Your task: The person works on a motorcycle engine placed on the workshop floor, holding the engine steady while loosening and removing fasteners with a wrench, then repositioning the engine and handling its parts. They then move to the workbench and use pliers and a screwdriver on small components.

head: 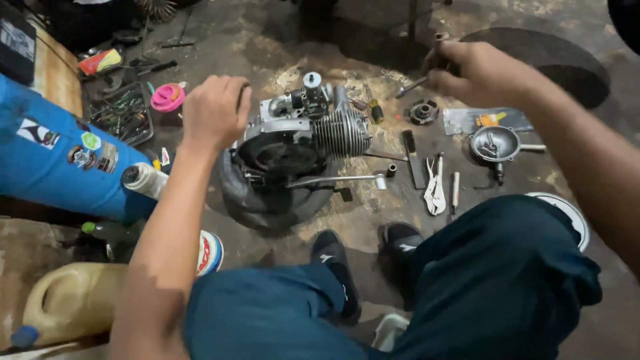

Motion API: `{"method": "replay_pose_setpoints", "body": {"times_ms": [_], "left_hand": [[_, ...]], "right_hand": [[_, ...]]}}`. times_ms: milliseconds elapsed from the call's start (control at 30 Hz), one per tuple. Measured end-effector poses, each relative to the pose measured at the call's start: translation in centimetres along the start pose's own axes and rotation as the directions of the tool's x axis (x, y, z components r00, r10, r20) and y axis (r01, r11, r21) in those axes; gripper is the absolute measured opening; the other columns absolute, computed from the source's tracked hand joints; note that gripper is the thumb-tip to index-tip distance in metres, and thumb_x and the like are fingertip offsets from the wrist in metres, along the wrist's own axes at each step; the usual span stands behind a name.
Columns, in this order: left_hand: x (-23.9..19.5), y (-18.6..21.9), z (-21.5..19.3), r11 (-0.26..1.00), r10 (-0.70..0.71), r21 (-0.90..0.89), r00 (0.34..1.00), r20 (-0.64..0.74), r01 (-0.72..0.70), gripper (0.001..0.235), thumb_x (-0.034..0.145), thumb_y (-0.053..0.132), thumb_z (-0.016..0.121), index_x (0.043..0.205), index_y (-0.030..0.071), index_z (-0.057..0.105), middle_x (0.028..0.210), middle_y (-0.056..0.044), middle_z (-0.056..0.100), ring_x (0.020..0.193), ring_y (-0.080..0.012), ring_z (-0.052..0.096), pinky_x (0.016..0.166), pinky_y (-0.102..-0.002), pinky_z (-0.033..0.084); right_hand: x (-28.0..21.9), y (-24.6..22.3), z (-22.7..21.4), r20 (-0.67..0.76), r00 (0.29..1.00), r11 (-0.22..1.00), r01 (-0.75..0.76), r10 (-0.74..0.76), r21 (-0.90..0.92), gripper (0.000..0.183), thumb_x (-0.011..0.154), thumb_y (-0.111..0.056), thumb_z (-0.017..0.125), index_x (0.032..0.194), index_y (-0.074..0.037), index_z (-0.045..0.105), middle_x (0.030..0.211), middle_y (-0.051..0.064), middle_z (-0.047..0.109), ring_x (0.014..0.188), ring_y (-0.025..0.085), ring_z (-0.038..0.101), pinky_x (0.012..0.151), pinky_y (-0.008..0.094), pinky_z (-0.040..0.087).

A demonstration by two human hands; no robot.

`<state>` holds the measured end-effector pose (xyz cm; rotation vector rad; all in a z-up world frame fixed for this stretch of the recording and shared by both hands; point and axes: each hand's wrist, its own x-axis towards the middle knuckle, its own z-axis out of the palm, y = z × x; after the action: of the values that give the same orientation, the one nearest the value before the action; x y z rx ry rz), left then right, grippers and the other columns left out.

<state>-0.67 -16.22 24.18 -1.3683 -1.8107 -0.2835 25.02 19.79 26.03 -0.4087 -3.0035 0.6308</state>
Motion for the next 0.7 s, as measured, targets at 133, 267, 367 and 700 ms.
{"method": "replay_pose_setpoints", "body": {"times_ms": [133,267,367,700], "left_hand": [[-1.3,-0.6,0.5,0.996,-0.082,0.034,0.996,0.041,0.080,0.015,0.099,0.021,0.065,0.102,0.010,0.074,0.094,-0.004,0.075,0.078,-0.0237,0.066,0.064,-0.035,0.052],[-2.8,-1.4,2.3,0.977,-0.210,0.062,0.894,0.396,0.202,0.034,0.105,0.037,0.050,0.119,0.013,0.070,0.109,-0.008,0.074,0.098,-0.0303,0.067,0.081,-0.043,0.053],[-3.8,-2.3,3.7,0.952,-0.283,0.074,0.756,0.591,0.299,0.048,0.110,0.048,0.039,0.134,0.015,0.065,0.119,-0.012,0.070,0.112,-0.0332,0.065,0.091,-0.049,0.052],[-7.0,-2.4,5.2,0.735,-0.405,-0.131,0.585,0.703,0.666,0.059,0.100,0.057,0.052,0.128,0.008,0.069,0.127,-0.021,0.068,0.120,-0.0459,0.062,0.101,-0.060,0.048]], "right_hand": [[-0.1,-3.8,-0.2,0.072,0.992,0.969,0.115,-0.101,-0.219,0.015,0.104,-0.020,0.061,0.110,-0.007,0.066,0.092,0.012,0.074,0.060,0.025,0.066,0.056,0.040,0.056],[0.0,-8.0,4.1,0.349,0.937,0.926,0.147,-0.018,-0.348,0.028,0.100,-0.033,0.056,0.110,-0.012,0.072,0.099,0.012,0.079,0.087,0.029,0.075,0.080,0.043,0.061],[2.0,-9.4,10.4,0.520,0.854,0.859,0.276,-0.014,-0.431,0.028,0.101,-0.025,0.050,0.100,-0.009,0.072,0.086,0.010,0.073,0.075,0.022,0.062,0.067,0.033,0.050],[4.1,-3.6,45.3,0.488,0.817,0.626,0.560,-0.307,-0.544,0.016,0.092,-0.016,0.065,0.088,-0.017,0.081,0.089,0.001,0.080,0.086,0.021,0.077,0.071,0.043,0.060]]}}
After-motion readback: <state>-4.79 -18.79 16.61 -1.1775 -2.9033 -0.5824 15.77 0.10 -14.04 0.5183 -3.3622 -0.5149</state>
